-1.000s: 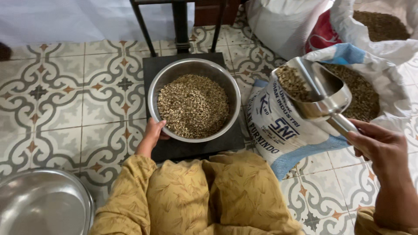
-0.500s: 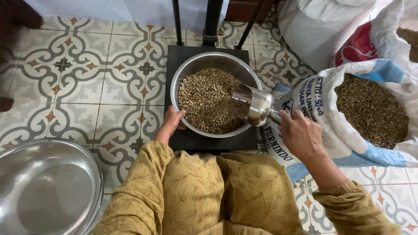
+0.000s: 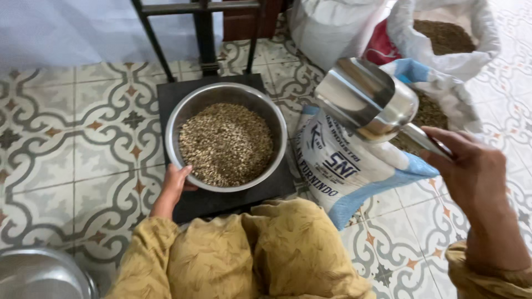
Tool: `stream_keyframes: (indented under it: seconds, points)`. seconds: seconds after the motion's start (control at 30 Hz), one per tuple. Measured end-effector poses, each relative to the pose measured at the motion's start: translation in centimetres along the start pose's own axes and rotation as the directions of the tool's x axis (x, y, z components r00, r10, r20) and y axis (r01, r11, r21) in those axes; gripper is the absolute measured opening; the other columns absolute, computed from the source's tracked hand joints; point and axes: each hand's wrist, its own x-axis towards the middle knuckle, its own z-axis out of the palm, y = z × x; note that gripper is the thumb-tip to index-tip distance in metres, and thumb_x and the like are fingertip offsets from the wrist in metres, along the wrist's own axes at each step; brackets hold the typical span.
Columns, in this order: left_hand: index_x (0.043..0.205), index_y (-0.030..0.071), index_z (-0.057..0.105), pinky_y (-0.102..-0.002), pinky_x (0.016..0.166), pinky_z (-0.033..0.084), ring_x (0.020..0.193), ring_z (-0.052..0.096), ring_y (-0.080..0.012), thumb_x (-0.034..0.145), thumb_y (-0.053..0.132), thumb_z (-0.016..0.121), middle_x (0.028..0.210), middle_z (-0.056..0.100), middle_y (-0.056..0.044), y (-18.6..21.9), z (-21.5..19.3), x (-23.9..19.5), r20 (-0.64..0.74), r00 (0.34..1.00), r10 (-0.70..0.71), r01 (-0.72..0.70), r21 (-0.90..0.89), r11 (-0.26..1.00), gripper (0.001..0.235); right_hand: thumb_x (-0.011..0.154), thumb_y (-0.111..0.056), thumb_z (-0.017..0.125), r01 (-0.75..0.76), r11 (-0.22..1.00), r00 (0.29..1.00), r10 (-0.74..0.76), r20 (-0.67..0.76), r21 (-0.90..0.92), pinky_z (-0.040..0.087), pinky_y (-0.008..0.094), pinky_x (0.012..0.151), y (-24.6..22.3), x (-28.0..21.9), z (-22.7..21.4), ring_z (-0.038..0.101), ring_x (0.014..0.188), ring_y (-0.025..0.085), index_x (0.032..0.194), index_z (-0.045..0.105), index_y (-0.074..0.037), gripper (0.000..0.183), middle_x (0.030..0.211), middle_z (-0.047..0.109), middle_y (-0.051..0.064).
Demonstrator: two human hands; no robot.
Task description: The person scoops grains from a large sack using a metal scoop and pours them into a metal bowl placed on a scale. The person repeats this scooping and pouring action multiple times to fill the bowl.
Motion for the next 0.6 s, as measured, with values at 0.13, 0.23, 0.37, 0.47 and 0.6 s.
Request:
stream_keyframes:
  seconds: [0.13, 0.23, 0.37, 0.47, 0.6]
  points:
    - [0.126, 0.006, 0.053, -0.053, 0.049, 0.060, 0.090, 0.063, -0.0296, 0.093, 0.020, 0.065, 0.113, 0.061, -0.014, -0.1, 0.0, 0.4, 0.004, 1.000, -0.014, 0.014, -0.032, 0.999, 0.038, 0.094, -0.014, 0.078, -0.165, 0.978, 0.985, 0.156, -0.077, -0.130, 0.042, 0.036, 0.096, 5.2, -0.2, -4.5, 0.065, 0.119, 0.029, 0.136, 0.075, -0.006, 0.043, 0.127, 0.072, 0.019]
    - [0.138, 0.009, 0.051, -0.056, 0.056, 0.059, 0.099, 0.061, -0.0326, 0.096, 0.016, 0.060, 0.122, 0.061, -0.015, 1.5, 0.0, -1.1, 0.029, 0.999, -0.031, 0.032, -0.027, 0.999, 0.044, 0.097, -0.047, 0.071, -0.315, 0.805, 0.934, 0.356, -0.016, -0.503, 0.049, 0.043, 0.073, 10.3, 0.8, -5.3, 0.073, 0.098, 0.034, 0.134, 0.078, -0.026, 0.043, 0.117, 0.079, 0.012]
    - [0.138, 0.005, 0.053, -0.059, 0.061, 0.059, 0.099, 0.062, -0.0377, 0.099, 0.015, 0.058, 0.121, 0.062, -0.018, 1.7, -0.2, -1.0, 0.061, 0.998, -0.027, 0.028, -0.024, 0.999, 0.040, 0.090, -0.062, 0.067, -0.461, 0.648, 0.730, 0.665, 0.155, -0.606, 0.050, 0.041, 0.069, 12.7, 3.0, -5.0, 0.074, 0.095, 0.031, 0.122, 0.080, -0.036, 0.044, 0.117, 0.079, 0.005]
    - [0.136, 0.003, 0.055, -0.060, 0.061, 0.059, 0.094, 0.063, -0.0387, 0.099, 0.013, 0.059, 0.117, 0.063, -0.019, 1.3, -0.4, -0.7, 0.051, 0.999, -0.015, 0.016, -0.018, 1.000, 0.039, 0.093, -0.042, 0.069, -0.558, 0.703, 0.650, 0.700, 0.295, -0.441, 0.045, 0.038, 0.060, 14.0, 3.8, -4.2, 0.072, 0.068, 0.028, 0.116, 0.084, -0.018, 0.036, 0.091, 0.081, 0.012]
    - [0.135, -0.001, 0.052, -0.062, 0.070, 0.059, 0.096, 0.063, -0.0452, 0.104, 0.012, 0.056, 0.115, 0.062, -0.026, 2.6, -0.4, -1.3, 0.049, 0.993, -0.106, 0.106, -0.007, 0.994, 0.034, 0.098, -0.018, 0.072, -0.620, 0.746, 0.638, 0.659, 0.399, -0.241, 0.044, 0.034, 0.053, 17.1, 4.8, -1.7, 0.064, 0.056, 0.028, 0.114, 0.084, -0.004, 0.025, 0.072, 0.076, 0.021]
